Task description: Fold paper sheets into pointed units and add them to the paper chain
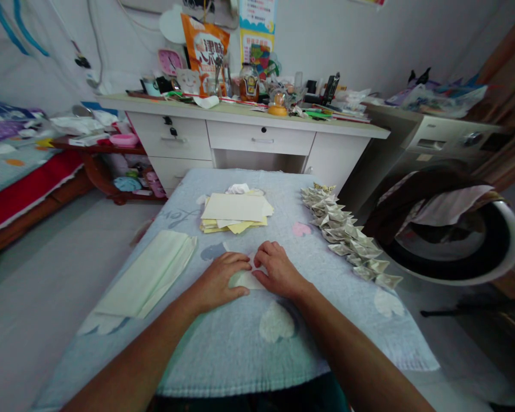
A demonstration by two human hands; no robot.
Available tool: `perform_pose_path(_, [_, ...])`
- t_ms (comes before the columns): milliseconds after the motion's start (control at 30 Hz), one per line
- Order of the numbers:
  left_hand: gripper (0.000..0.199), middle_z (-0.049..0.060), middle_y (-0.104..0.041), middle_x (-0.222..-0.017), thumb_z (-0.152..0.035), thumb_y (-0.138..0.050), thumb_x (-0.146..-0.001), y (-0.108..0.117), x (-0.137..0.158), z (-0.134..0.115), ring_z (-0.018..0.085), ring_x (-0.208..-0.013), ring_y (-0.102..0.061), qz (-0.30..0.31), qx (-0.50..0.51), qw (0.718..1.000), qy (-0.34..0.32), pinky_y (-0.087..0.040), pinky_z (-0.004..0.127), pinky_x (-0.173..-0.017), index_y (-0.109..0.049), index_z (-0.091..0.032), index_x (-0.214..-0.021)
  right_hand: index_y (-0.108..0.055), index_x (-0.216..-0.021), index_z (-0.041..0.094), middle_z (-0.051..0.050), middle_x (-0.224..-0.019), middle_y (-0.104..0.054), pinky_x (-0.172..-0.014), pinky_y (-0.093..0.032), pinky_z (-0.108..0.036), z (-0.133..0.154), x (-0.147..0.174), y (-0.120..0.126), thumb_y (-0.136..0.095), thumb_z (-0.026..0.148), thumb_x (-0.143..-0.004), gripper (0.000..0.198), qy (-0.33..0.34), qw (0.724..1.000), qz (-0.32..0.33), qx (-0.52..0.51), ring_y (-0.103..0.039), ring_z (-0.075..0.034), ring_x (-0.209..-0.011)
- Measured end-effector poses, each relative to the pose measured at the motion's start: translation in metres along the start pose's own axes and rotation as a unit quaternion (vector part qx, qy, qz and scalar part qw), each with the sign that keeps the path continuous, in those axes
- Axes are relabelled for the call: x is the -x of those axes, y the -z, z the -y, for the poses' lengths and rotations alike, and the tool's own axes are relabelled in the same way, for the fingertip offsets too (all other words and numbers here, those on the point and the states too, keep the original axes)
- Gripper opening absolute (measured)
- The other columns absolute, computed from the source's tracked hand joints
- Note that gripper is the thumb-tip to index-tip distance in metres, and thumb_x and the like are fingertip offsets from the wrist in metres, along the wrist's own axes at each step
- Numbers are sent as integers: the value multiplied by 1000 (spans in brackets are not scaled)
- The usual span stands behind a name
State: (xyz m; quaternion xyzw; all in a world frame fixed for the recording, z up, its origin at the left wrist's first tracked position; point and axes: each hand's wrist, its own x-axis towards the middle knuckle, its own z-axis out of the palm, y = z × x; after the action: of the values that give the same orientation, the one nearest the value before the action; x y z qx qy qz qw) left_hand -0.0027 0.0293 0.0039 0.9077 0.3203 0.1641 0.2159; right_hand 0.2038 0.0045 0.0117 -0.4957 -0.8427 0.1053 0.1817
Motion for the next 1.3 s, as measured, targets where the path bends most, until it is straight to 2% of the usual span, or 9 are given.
perform_pose_path(133, [41,9,-59,-124,-35,-70,-75,-1,0,0,23,-116,-52,-7,8,1000,0,-43,40,-100,-64,-21,-113,-60,-81,16,-4,-88,-54,-81,-35,-30,-2,2,1,-65,33,-83,17,43,998,38,-32,-47,-18,-87])
perform_pose_path(267, [38,8,-59,-124,-34,-69,-76,1,0,1,24,-117,-51,-5,9,1000,-3,-43,39,-100,-65,-22,-112,-61,-86,16,-5,-90,-55,-81,-35,-32,-4,4,2,-67,55,-76,41,61,996,59,-42,-47,-20,-88])
perform_pose_path(333, [39,8,-59,-125,-34,-70,-75,1,0,2,24,-118,-51,-2,9,1000,-4,-42,39,-101,-66,-23,-112,-62,-89,16,-5,-93,-55,-82,-35,-32,-5,4,4,-70,59,-72,47,62,995,67,-45,-47,-20,-89])
perform_pose_path(433, [40,8,-58,-126,-34,-71,-74,1,0,4,24,-118,-51,4,14,1000,0,-42,40,-101,-66,-23,-112,-62,-91,17,-5,-96,-54,-83,-35,-32,-6,5,5,-75,55,-68,46,64,994,78,-46,-47,-20,-91])
perform_pose_path(567, [38,8,-58,-126,-34,-70,-76,0,0,5,23,-118,-51,7,22,1000,4,-42,40,-102,-66,-22,-112,-62,-89,17,-5,-97,-54,-83,-35,-31,-9,5,5,-76,49,-71,39,58,993,84,-52,-46,-20,-93])
perform_pose_path(800, [36,9,-58,-126,-35,-69,-78,0,0,5,23,-119,-50,7,32,999,12,-42,40,-102,-66,-22,-110,-63,-90,18,-5,-96,-53,-84,-35,-31,-12,5,5,-73,50,-73,38,54,991,91,-80,-46,-20,-93])
perform_pose_path(933, [39,8,-57,-126,-34,-71,-75,2,0,5,24,-119,-49,16,38,999,17,-41,40,-102,-66,-22,-111,-63,-90,18,-4,-96,-53,-83,-36,-31,-14,5,5,-73,43,-76,30,57,990,88,-92,-46,-20,-93])
perform_pose_path(1133, [44,8,-54,-129,-34,-74,-72,0,1,8,26,-121,-47,26,46,999,9,-39,42,-104,-65,-23,-114,-62,-92,18,-4,-95,-53,-82,-36,-32,-15,4,3,-78,47,-69,40,61,990,89,-92,-46,-21,-92])
perform_pose_path(1300, [40,9,-54,-128,-30,-71,-75,0,1,7,25,-121,-47,21,46,999,12,-39,43,-104,-65,-22,-113,-62,-92,18,-4,-96,-53,-83,-36,-31,-16,5,2,-77,43,-71,36,63,991,82,-86,-46,-20,-92])
